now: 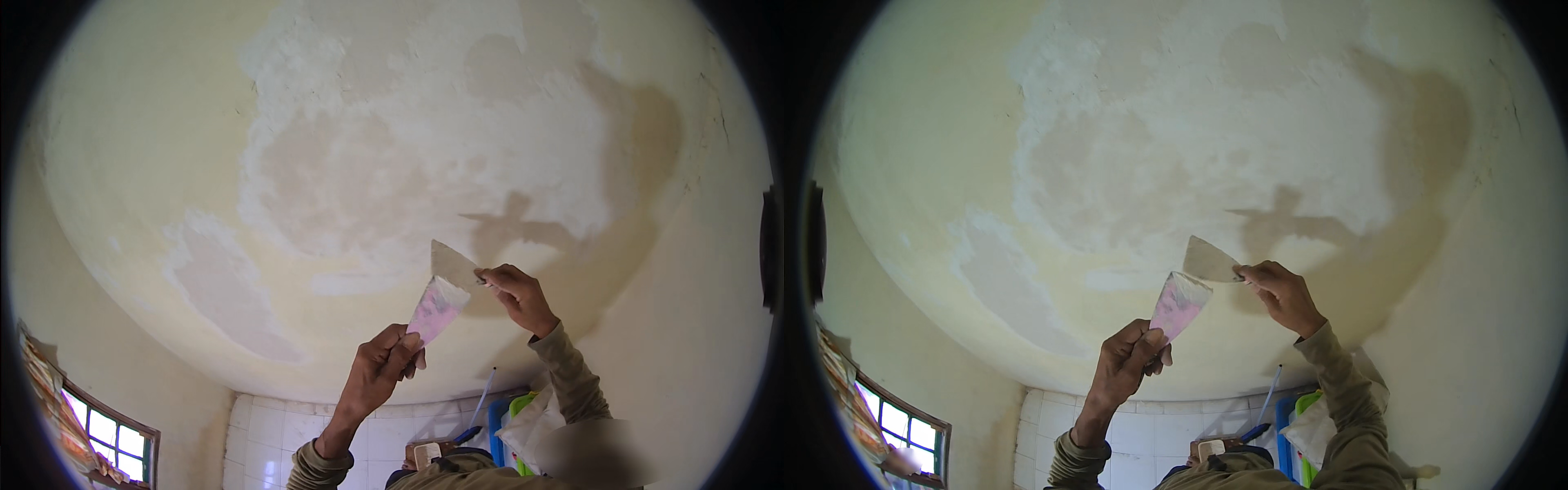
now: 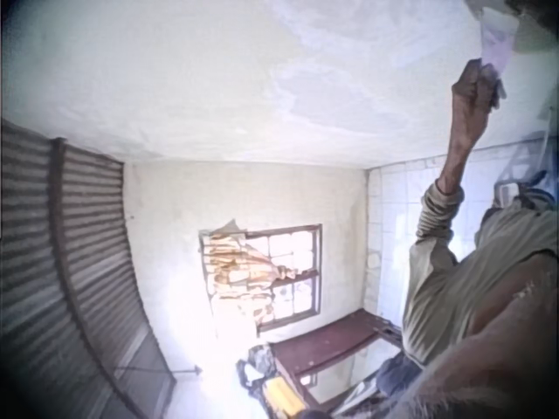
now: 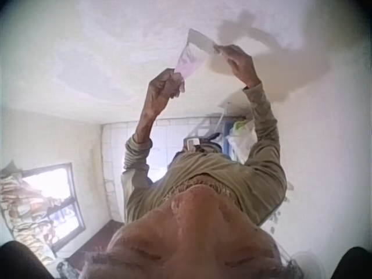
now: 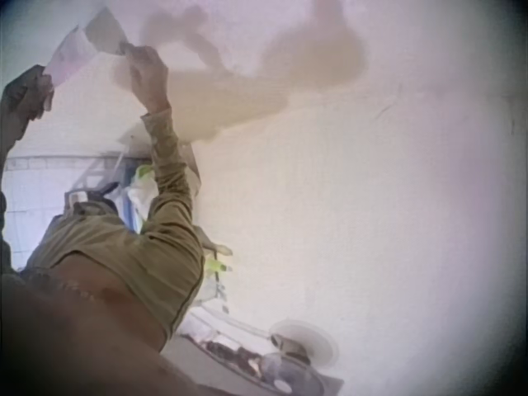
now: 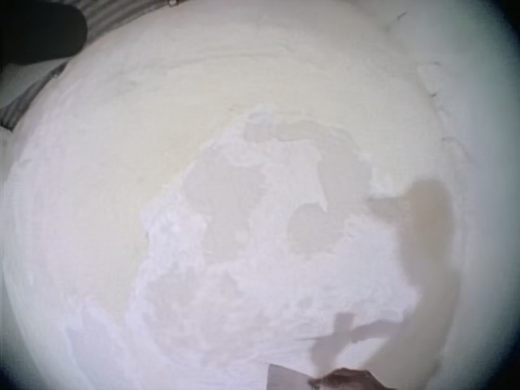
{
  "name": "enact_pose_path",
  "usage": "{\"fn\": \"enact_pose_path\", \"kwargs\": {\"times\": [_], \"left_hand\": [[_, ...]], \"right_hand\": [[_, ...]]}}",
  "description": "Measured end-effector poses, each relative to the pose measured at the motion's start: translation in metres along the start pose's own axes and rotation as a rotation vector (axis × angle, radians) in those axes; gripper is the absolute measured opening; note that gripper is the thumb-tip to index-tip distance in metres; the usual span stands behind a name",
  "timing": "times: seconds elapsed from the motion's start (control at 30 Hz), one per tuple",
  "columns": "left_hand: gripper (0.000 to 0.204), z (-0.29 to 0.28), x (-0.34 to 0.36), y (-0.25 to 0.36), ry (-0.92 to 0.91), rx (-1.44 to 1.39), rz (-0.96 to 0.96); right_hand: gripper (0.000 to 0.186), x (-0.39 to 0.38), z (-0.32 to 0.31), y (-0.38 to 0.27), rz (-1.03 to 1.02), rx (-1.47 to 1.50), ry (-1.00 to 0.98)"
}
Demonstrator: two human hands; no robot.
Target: The person applies plaster to a ceiling using a putty knife and a scraper, repeatedly spreading the material over uneven areas and cleaning the tools against each other.
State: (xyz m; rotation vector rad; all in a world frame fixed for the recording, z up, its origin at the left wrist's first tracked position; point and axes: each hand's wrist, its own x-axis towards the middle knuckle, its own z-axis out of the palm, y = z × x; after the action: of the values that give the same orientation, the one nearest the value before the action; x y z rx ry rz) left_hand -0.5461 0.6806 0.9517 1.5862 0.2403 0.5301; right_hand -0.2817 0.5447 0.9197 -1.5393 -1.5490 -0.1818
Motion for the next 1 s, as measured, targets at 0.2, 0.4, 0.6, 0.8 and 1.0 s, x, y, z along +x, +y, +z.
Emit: {"fn": "enact_pose_path", "kwargs": {"times": [0.2,0.4,0.6,0.8,1.0], "left_hand": [[0.029,-0.005,-0.003,-0.010,0.059,-0.026,-0.164],[0.027,-0.008,0.002,-0.008,0.009,-0.099,-0.179],[0.028,-0.006,0.001,-0.002,0.039,-0.063,-0.192],[0.029,-0.003,-0.002,-0.001,-0.011,-0.039,-0.089],[0.030,-0.007,-0.001,-0.007,0.031,-0.056,-0.204]], "right_hand": [[0.028,-0.020,-0.020,-0.030,0.373,0.623,0.003],[0.029,-0.017,-0.015,-0.034,0.288,0.669,-0.092],[0.030,-0.016,-0.012,-0.028,0.174,0.510,-0.165],[0.030,-0.015,-0.002,-0.003,0.043,0.085,-0.115],[0.028,-0.019,-0.011,-0.021,0.234,0.596,-0.069]]}}
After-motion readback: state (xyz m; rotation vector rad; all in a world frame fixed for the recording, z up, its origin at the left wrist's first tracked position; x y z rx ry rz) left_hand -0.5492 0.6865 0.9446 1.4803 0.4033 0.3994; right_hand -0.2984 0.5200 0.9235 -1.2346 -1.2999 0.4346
